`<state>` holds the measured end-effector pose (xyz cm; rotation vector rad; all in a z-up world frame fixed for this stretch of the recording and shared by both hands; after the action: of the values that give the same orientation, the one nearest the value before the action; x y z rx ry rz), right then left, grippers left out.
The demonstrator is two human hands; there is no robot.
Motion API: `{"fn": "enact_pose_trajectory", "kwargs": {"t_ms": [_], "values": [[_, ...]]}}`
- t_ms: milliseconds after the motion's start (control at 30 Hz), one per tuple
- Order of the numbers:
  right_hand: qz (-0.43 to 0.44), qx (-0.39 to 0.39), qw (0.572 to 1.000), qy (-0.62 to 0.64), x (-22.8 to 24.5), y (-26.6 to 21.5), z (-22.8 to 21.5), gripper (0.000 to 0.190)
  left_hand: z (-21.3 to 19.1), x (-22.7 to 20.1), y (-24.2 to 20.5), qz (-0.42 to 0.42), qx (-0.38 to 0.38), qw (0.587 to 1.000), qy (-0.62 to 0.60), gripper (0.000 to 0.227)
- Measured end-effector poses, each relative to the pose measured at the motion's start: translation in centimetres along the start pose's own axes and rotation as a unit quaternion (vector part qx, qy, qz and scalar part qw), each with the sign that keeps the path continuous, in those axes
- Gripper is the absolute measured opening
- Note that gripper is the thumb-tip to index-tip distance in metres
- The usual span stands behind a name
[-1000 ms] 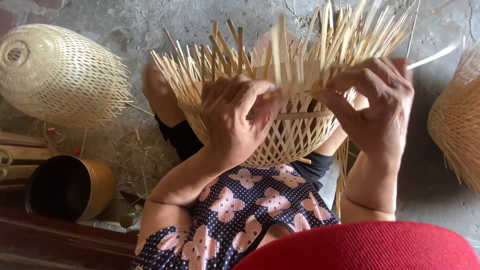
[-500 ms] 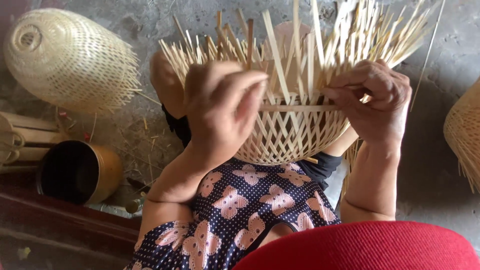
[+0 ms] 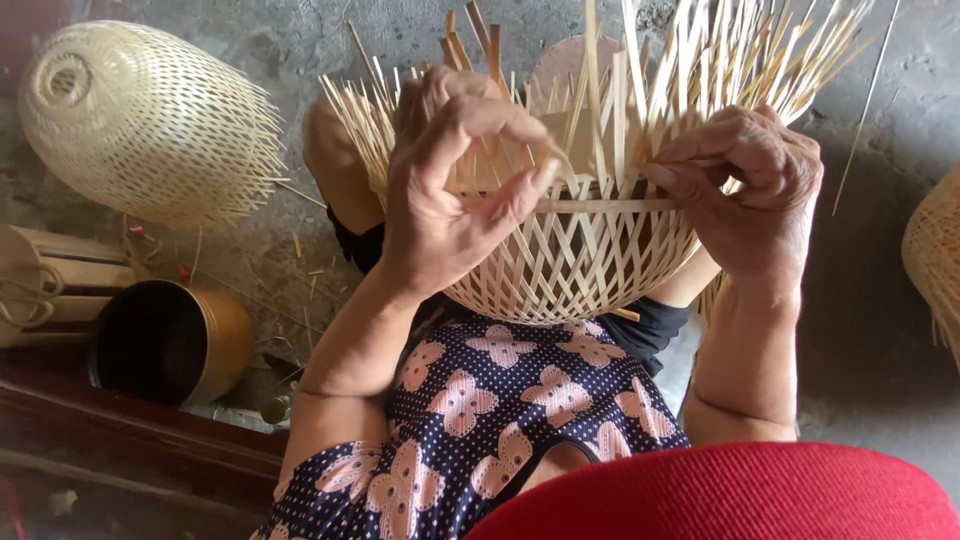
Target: The person weaves thin bamboo strips into a conical structure by hand, interlacing a long horizontal strip around vertical ribs. They rotate the object while continuing to thread the bamboo strip through the mesh.
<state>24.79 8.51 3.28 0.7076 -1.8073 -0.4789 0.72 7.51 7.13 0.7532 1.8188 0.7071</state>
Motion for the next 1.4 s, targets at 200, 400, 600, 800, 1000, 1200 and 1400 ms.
{"fn": "enact_pose_trajectory", "kwargs": {"t_ms": [200,400,600,800,1000,1200,1400], "values": [[0.02,-0.006,1.0,0.008,0.6,0.7,0.1,0.018,1.0,-0.3,0.0,0.0,-0.037,0.986,0.164,0.029],[-0.019,0.006,0.999,-0.029,1.0,0.6,0.1,0.02,1.4,-3.6,0.1,0.055,-0.059,0.955,0.286,0.028],[-0.018,0.003,0.999,-0.051,1.0,0.6,0.0,0.02,2.2,-1.7,1.4,-0.02,-0.012,0.99,0.138,0.037],[-0.027,0.011,0.998,-0.06,1.4,0.9,0.1,0.021,2.1,-3.1,1.1,0.063,0.003,0.986,0.153,0.025],[-0.043,0.012,0.994,-0.099,2.4,1.4,0.1,0.021,4.1,-2.7,1.3,0.023,0.011,0.955,0.294,0.035],[-0.051,0.013,0.994,-0.098,2.3,1.4,-0.1,0.023,3.9,-1.4,1.5,-0.03,0.027,0.981,0.192,0.036],[-0.034,0.012,0.996,-0.078,1.6,0.8,-0.3,0.019,3.4,-1.3,2.3,-0.065,0.051,0.993,0.085,0.041]]}}
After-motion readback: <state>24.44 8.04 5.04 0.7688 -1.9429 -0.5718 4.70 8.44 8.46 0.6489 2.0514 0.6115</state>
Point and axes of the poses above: each hand's wrist, its own y-axis towards the middle knuckle, its own z-axis out of the palm, x = y × z, the point moved 9 cm from there along y, towards the middle knuckle, and after that the axes turned 5 degrees about -z, right-handed, at the moved point
